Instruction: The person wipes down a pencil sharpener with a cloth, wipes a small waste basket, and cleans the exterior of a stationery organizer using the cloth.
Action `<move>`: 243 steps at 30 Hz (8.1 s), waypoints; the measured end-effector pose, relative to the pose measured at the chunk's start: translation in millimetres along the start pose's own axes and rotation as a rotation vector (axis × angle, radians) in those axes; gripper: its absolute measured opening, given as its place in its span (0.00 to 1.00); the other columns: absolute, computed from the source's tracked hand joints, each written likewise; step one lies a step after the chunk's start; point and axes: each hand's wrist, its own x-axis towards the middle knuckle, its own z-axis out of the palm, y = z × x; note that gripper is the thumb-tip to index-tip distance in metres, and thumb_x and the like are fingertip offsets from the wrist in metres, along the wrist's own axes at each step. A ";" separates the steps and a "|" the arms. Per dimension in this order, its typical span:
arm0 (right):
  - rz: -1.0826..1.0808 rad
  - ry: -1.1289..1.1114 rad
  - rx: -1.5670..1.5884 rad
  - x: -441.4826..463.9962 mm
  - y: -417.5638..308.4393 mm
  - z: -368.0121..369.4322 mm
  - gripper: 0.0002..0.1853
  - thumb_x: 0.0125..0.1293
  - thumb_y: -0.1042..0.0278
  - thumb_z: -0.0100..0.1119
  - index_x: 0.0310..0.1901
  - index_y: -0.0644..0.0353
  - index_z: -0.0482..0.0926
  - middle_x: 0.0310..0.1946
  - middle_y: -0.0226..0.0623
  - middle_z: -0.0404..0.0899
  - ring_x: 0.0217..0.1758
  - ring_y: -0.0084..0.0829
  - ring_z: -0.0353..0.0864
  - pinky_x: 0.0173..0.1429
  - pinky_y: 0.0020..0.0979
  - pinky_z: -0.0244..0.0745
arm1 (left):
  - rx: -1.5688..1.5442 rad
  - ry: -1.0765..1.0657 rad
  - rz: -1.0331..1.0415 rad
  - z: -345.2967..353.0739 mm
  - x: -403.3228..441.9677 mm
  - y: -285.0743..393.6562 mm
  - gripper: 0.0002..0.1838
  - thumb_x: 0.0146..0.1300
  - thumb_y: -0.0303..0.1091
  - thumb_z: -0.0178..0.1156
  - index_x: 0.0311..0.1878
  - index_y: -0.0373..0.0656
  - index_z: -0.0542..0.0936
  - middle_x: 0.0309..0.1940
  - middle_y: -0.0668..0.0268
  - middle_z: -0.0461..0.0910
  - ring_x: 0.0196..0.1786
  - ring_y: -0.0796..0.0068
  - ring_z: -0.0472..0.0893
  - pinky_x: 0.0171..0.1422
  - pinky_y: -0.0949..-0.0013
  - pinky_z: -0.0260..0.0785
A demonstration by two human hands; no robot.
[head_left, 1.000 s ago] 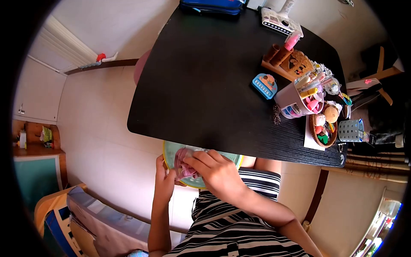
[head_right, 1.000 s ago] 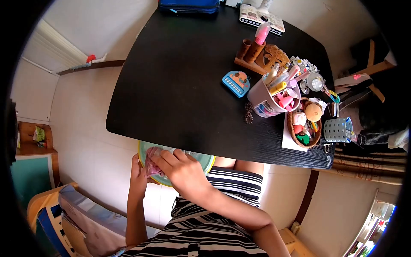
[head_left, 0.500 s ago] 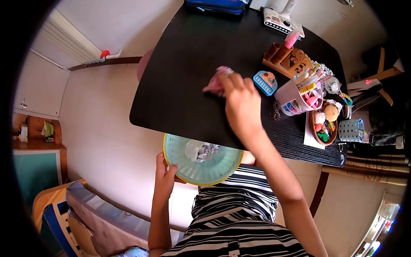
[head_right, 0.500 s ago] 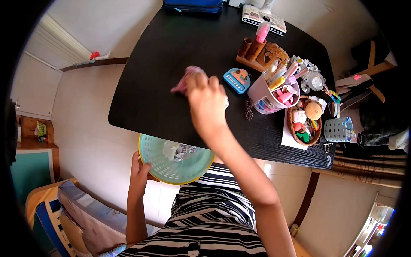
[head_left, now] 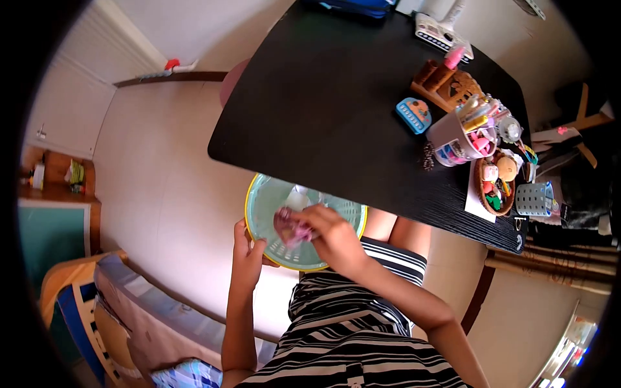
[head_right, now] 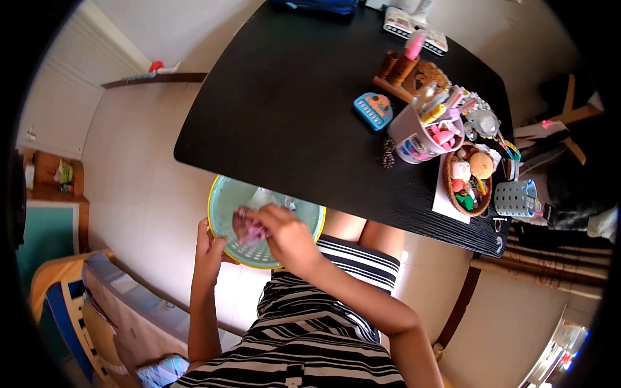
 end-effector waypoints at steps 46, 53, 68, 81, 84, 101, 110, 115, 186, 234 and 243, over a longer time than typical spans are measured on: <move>1.033 -0.569 0.604 41.8 268.0 293.6 0.26 0.71 0.84 0.58 0.68 0.57 0.72 0.61 0.32 0.78 0.62 0.27 0.77 0.65 0.31 0.73 | -0.660 0.663 -0.385 -60.0 116.8 -401.3 0.33 0.73 0.19 0.44 0.75 0.52 0.44 0.72 0.44 0.58 0.61 0.42 0.81 0.48 0.50 0.90; 0.863 -0.460 0.649 41.9 276.3 296.3 0.23 0.64 0.84 0.58 0.61 0.57 0.76 0.49 0.29 0.81 0.49 0.22 0.78 0.49 0.28 0.75 | -0.639 0.654 -0.413 -68.4 115.9 -414.3 0.35 0.73 0.21 0.49 0.75 0.52 0.43 0.75 0.47 0.56 0.64 0.44 0.79 0.52 0.50 0.87; 0.929 -0.516 0.882 70.0 165.8 273.0 0.28 0.74 0.70 0.63 0.73 0.54 0.69 0.63 0.34 0.78 0.63 0.27 0.79 0.60 0.31 0.79 | -0.276 0.496 0.008 -67.1 91.5 -234.7 0.24 0.82 0.42 0.51 0.74 0.43 0.69 0.67 0.54 0.77 0.66 0.62 0.77 0.71 0.62 0.67; 0.624 -0.362 1.145 61.1 35.2 205.8 0.28 0.69 0.76 0.64 0.70 0.59 0.69 0.60 0.33 0.78 0.62 0.26 0.78 0.64 0.31 0.76 | -0.049 0.523 0.314 -88.4 19.6 -112.2 0.25 0.78 0.39 0.59 0.72 0.38 0.69 0.60 0.60 0.78 0.57 0.72 0.79 0.61 0.69 0.72; 0.513 -0.364 1.170 62.7 10.0 175.7 0.28 0.70 0.76 0.63 0.70 0.60 0.67 0.61 0.33 0.77 0.66 0.27 0.76 0.65 0.32 0.76 | 0.012 0.514 0.358 -80.6 0.7 -69.1 0.25 0.77 0.38 0.60 0.71 0.38 0.70 0.62 0.58 0.77 0.57 0.71 0.78 0.61 0.67 0.72; 0.137 0.063 0.931 37.7 -10.1 -41.4 0.26 0.74 0.75 0.63 0.70 0.63 0.68 0.57 0.34 0.79 0.60 0.25 0.78 0.65 0.31 0.76 | -0.004 0.064 0.619 77.1 14.7 72.3 0.24 0.73 0.29 0.61 0.69 0.39 0.70 0.60 0.59 0.77 0.53 0.74 0.79 0.57 0.70 0.73; 0.336 0.176 0.978 17.8 22.8 -130.1 0.23 0.74 0.72 0.64 0.66 0.66 0.70 0.54 0.37 0.81 0.55 0.27 0.84 0.57 0.30 0.85 | 0.176 -0.248 0.573 149.6 56.1 112.8 0.20 0.73 0.27 0.61 0.66 0.38 0.74 0.53 0.58 0.83 0.46 0.75 0.84 0.49 0.70 0.78; 0.327 0.294 0.953 10.0 46.4 -136.2 0.23 0.74 0.74 0.63 0.67 0.67 0.69 0.55 0.37 0.81 0.53 0.27 0.85 0.58 0.31 0.86 | 0.355 -0.238 0.611 169.3 71.8 114.8 0.22 0.71 0.31 0.63 0.67 0.40 0.74 0.52 0.55 0.85 0.46 0.72 0.85 0.50 0.68 0.77; -0.026 0.722 0.123 86.3 -11.1 -162.1 0.52 0.38 0.65 0.88 0.66 0.75 0.70 0.55 0.55 0.82 0.59 0.41 0.85 0.65 0.38 0.80 | 0.406 0.065 1.054 201.8 46.9 138.6 0.57 0.57 0.28 0.74 0.81 0.27 0.47 0.77 0.31 0.57 0.78 0.34 0.63 0.80 0.48 0.59; -0.168 0.180 -0.670 37.4 27.1 -124.3 0.34 0.52 0.66 0.77 0.64 0.47 0.79 0.63 0.32 0.77 0.72 0.42 0.69 0.83 0.63 0.47 | 0.248 0.398 0.825 151.6 116.0 93.9 0.55 0.58 0.42 0.79 0.80 0.33 0.55 0.72 0.44 0.66 0.73 0.48 0.70 0.76 0.54 0.63; -0.242 0.121 -0.741 49.0 36.6 -128.7 0.33 0.52 0.70 0.75 0.63 0.48 0.79 0.60 0.33 0.78 0.69 0.42 0.72 0.84 0.59 0.51 | 0.236 0.441 0.774 154.8 108.5 88.5 0.50 0.57 0.39 0.79 0.76 0.35 0.61 0.67 0.48 0.73 0.69 0.53 0.75 0.73 0.55 0.65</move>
